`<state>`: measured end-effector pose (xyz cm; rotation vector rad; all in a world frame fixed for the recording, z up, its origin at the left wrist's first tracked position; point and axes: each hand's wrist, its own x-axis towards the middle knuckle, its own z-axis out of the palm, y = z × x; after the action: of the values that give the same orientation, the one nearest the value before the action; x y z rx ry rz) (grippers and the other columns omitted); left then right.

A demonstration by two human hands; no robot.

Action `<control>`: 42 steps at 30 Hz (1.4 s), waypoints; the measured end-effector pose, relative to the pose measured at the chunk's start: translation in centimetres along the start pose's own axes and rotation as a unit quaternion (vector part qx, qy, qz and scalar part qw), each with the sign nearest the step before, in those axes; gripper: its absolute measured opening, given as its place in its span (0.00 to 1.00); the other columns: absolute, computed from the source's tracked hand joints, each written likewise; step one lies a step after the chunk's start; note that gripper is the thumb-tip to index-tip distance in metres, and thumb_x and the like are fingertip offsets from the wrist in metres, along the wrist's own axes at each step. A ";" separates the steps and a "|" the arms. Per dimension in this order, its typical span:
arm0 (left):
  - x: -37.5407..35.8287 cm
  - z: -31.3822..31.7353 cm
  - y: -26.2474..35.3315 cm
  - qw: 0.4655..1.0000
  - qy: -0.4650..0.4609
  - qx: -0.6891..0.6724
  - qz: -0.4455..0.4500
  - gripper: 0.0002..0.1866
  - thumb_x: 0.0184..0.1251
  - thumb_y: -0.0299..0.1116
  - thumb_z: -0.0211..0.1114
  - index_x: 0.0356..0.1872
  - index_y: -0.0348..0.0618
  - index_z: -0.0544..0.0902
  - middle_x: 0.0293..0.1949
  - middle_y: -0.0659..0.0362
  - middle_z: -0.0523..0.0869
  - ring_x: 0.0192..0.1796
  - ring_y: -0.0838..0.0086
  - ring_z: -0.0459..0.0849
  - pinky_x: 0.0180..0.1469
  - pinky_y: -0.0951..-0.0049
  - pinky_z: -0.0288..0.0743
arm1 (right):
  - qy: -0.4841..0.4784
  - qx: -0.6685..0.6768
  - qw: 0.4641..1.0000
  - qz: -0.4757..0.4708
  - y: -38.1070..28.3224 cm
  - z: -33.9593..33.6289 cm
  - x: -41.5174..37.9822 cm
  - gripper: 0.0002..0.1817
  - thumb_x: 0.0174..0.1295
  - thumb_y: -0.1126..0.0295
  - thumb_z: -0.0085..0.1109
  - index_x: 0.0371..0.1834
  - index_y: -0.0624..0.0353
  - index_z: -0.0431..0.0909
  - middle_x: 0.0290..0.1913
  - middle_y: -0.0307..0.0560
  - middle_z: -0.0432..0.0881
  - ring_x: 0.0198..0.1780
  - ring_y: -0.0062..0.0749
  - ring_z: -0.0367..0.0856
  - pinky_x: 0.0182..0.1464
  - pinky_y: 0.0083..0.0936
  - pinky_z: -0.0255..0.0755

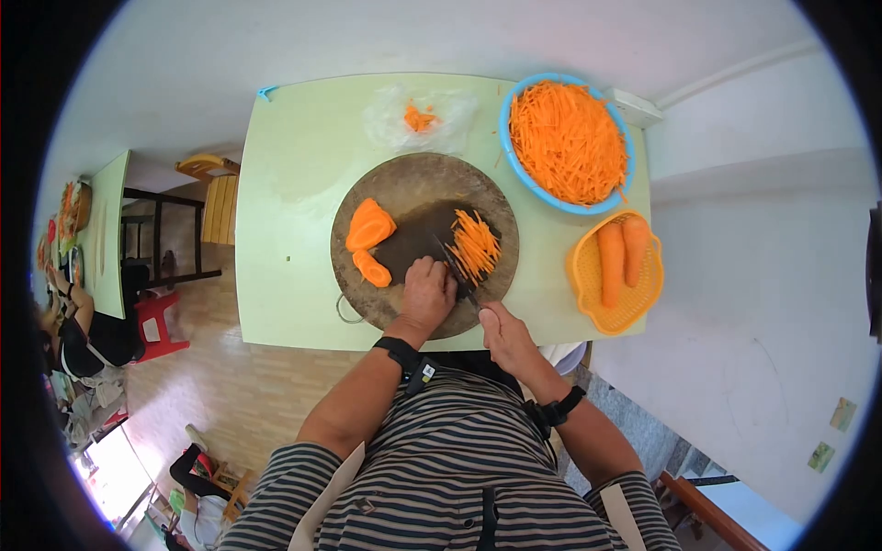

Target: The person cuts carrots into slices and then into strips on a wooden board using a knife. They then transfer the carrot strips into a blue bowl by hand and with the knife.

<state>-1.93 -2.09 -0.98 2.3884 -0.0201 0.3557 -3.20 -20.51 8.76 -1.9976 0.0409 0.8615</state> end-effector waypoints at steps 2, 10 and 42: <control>-0.1 -0.1 -0.1 1.000 0.005 0.002 0.001 0.09 0.53 0.23 0.68 0.33 0.38 0.75 0.34 0.47 0.74 0.40 0.49 0.76 0.44 0.54 0.72 | 0.003 0.005 1.000 -0.014 0.0 0.4 0.0 0.23 0.81 0.53 0.44 0.57 0.63 0.75 0.39 0.70 0.84 0.46 0.70 0.83 0.49 0.47 0.77; 0.1 -0.1 -0.1 1.000 0.008 -0.009 0.004 0.09 0.52 0.21 0.67 0.33 0.38 0.76 0.33 0.47 0.75 0.39 0.49 0.77 0.43 0.54 0.72 | 0.048 0.017 0.998 -0.036 -0.5 1.2 3.4 0.22 0.81 0.54 0.45 0.59 0.63 0.76 0.36 0.67 0.85 0.40 0.62 0.86 0.44 0.44 0.78; 0.1 -0.2 -0.2 1.000 -0.002 -0.011 0.004 0.08 0.52 0.22 0.67 0.32 0.38 0.77 0.33 0.48 0.74 0.40 0.50 0.76 0.44 0.54 0.72 | 0.036 0.013 0.998 -0.058 -0.5 1.1 3.2 0.21 0.81 0.54 0.44 0.57 0.62 0.75 0.34 0.66 0.83 0.38 0.63 0.84 0.43 0.46 0.76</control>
<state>-1.88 -1.83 -0.94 2.3685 -0.0363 0.3527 -1.21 -18.46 6.95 -1.9859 -0.0218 0.7114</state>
